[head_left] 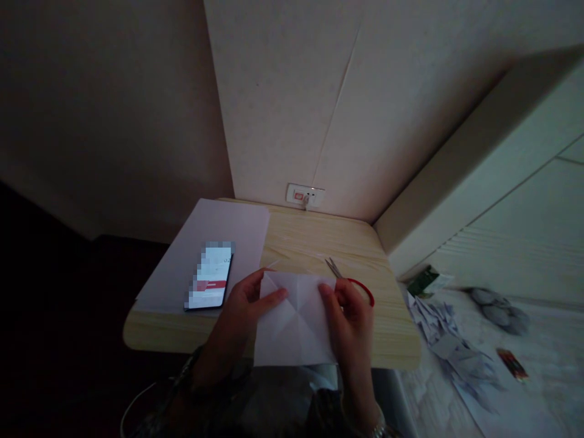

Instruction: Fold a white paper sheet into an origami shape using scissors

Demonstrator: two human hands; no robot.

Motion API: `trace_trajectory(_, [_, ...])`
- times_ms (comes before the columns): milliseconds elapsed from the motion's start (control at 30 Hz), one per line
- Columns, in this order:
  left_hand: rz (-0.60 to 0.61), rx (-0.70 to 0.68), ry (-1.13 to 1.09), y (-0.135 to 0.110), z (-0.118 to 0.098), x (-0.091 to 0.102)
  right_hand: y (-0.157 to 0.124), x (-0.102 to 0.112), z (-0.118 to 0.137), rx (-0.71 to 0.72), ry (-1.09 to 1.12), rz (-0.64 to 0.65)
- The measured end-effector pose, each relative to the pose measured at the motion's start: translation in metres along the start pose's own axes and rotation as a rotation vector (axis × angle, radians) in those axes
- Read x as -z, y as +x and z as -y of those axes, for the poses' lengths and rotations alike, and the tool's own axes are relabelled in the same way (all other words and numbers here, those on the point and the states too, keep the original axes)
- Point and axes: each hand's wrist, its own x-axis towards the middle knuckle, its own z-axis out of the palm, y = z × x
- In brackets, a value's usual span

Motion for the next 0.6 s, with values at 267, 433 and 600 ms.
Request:
trace_trajectory(267, [-0.038,0.047,-0.059,0.001,0.002,-0.002,-0.001,0.010,-0.009,0.143,0.022,0.051])
trace_trajectory(433, [-0.087,0.017,-0.076,0.005,0.000,0.005,0.003,0.033,-0.008,0.347,-0.039,0.374])
trace_trajectory(600, [-0.108,0.023,-0.079,0.003,-0.001,0.004,0.004,0.051,-0.010,0.377,-0.156,0.508])
